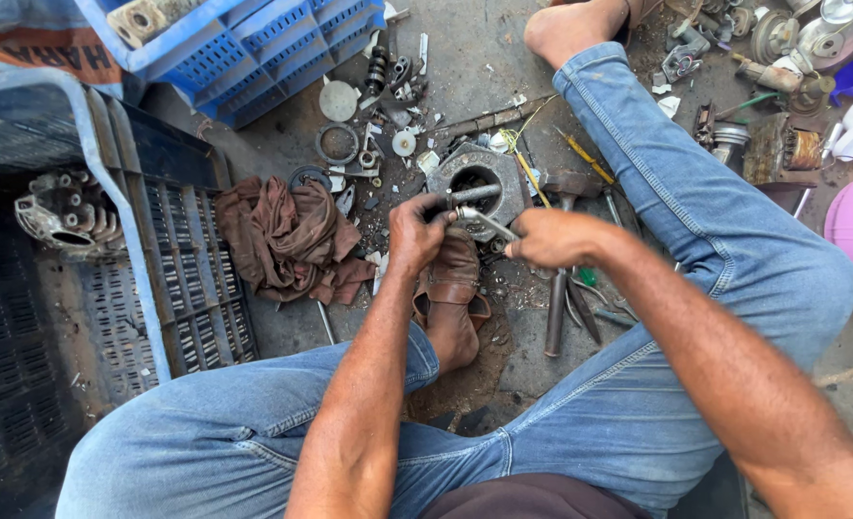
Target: The person sits on the floor and uses a wrench to loosen and remove a bolt from a metal part. They then use pliers to adjust a small component and an angle grinder to cut a metal piece, producing sparks.
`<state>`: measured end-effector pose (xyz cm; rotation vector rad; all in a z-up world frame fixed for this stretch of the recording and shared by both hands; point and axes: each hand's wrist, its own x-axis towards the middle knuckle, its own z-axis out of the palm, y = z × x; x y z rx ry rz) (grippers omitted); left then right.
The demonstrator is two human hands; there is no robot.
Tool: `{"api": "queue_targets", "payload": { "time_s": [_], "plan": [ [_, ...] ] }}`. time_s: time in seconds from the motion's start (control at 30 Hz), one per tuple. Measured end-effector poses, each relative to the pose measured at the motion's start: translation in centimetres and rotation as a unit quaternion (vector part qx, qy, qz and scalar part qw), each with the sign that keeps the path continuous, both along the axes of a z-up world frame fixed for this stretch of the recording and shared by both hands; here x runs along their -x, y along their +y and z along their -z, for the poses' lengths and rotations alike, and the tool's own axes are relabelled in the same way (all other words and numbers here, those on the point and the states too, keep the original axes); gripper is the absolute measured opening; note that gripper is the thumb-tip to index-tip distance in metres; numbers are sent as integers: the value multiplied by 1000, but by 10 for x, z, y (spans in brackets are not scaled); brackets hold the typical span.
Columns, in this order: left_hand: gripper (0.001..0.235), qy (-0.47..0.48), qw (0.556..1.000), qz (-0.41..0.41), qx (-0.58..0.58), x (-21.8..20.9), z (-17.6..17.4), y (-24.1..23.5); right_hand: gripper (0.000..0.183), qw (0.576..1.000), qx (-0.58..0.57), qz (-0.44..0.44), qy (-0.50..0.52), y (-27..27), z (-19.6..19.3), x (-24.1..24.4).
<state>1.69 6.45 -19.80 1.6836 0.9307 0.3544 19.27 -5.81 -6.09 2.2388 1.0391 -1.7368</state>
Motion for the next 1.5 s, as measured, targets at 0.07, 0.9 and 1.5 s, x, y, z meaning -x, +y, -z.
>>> {"api": "queue_targets", "payload": {
  "time_s": [0.07,0.9,1.5],
  "plan": [
    [24,-16,1000,-6,2,-1,-2,0,41,999,-8,-40,-20,8,-9,-6],
    [30,-109,990,-72,-49,-12,-13,-9,30,987,-86,-90,-103,1,-19,14],
    [16,-124,982,-78,-118,-19,-2,-22,34,966,-55,-213,-135,42,-28,1]
  ]
}}
